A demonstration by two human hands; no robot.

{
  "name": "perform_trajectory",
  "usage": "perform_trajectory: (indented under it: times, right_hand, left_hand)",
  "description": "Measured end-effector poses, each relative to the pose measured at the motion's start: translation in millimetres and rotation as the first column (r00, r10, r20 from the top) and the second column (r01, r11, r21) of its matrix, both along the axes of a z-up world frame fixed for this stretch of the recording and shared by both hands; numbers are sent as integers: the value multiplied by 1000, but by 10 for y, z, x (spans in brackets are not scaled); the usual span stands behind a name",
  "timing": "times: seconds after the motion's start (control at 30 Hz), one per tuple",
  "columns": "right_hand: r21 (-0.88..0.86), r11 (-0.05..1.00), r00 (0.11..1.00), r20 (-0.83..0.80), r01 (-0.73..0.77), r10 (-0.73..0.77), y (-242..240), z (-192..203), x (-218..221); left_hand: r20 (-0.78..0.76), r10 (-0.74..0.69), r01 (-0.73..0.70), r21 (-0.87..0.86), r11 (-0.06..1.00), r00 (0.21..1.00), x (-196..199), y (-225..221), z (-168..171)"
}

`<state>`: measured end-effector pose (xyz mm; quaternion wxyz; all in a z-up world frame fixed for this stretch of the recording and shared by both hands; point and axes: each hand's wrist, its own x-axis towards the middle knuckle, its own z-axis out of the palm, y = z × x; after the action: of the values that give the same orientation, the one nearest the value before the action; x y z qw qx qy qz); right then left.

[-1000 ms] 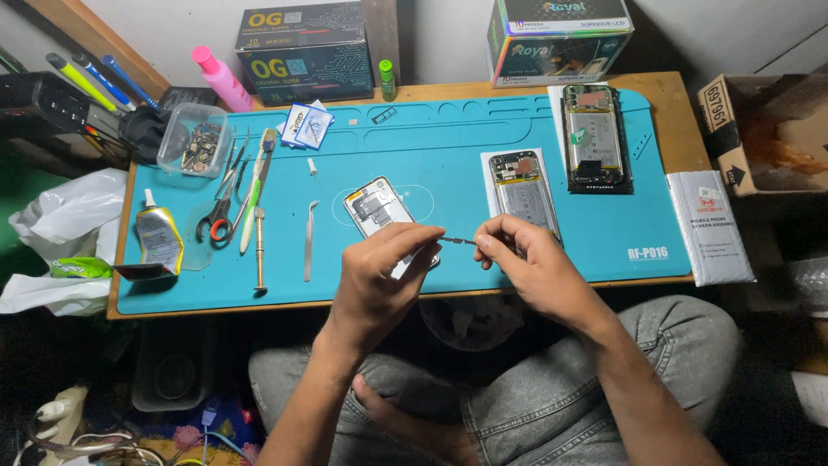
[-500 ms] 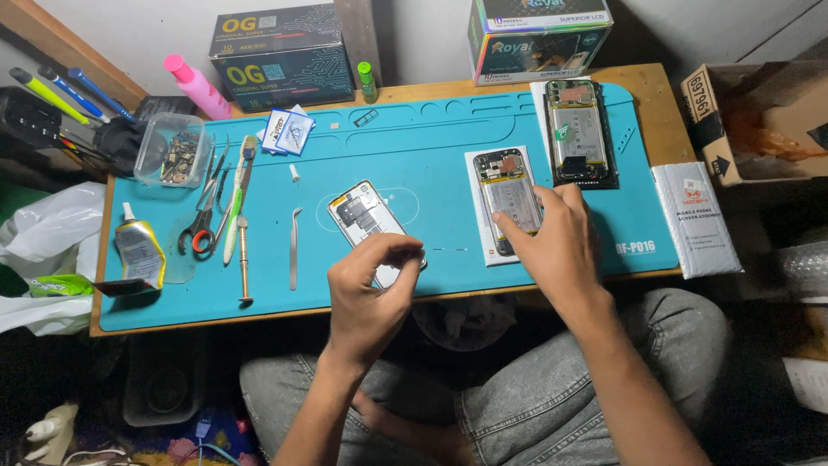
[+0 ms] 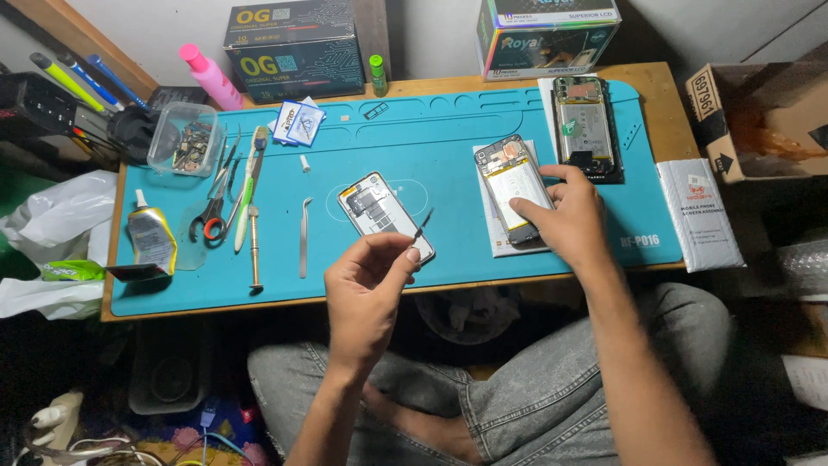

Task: Assembling the internal components of a smartphone, including the battery and motherboard, onto the frame.

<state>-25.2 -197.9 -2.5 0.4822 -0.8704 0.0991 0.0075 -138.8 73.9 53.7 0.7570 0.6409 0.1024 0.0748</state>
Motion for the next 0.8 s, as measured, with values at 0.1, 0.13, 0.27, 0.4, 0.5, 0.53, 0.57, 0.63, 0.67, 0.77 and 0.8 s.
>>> perform_trajectory:
  times: [0.1, 0.13, 0.27, 0.4, 0.5, 0.53, 0.57, 0.63, 0.67, 0.77, 0.8]
  right_hand:
    - [216, 975, 996, -75, 57, -42, -5, 103, -41]
    - [215, 975, 996, -73, 58, -43, 16, 175, -106]
    - [377, 923, 997, -66, 72, -51, 181, 533, -434]
    - [530, 840, 993, -58, 117, -102, 150, 654, -761]
    - [545, 830, 992, -31, 121, -124, 166, 834, -1064]
    - [545, 829, 991, -31, 125, -129, 136, 875, -1171]
    - [593, 802, 996, -5, 75, -89, 102, 917, -1280]
    - [640, 768, 997, 40, 20, -59, 95, 1028, -1456]
    - [631, 776, 994, 72, 20, -84, 106, 1082, -1563]
    - [649, 760, 980, 138, 18, -141, 151, 1211, -1813]
    - [677, 736, 970, 169, 14, -174, 169, 1245, -1883]
  left_hand:
    - [37, -42, 43, -31, 999, 998, -49, 65, -3]
    - [40, -43, 44, -32, 999, 998, -75, 65, 13]
    - [-24, -42, 39, -123, 992, 999, -190, 82, 131]
    - [-37, -20, 16, -106, 994, 999, -283, 102, 114]
    - [-13, -38, 36, -141, 989, 999, -409, 112, 170]
    - [-13, -43, 41, -141, 989, 999, -464, 125, 182]
    - [21, -81, 83, -183, 980, 997, -521, 135, 196]
    - [74, -124, 138, -218, 966, 990, -588, 165, 255]
    - [84, -140, 156, -220, 963, 987, -641, 169, 286]
    - [97, -158, 174, -199, 964, 983, -770, 171, 334]
    - [97, -160, 175, -173, 969, 982, -797, 171, 345]
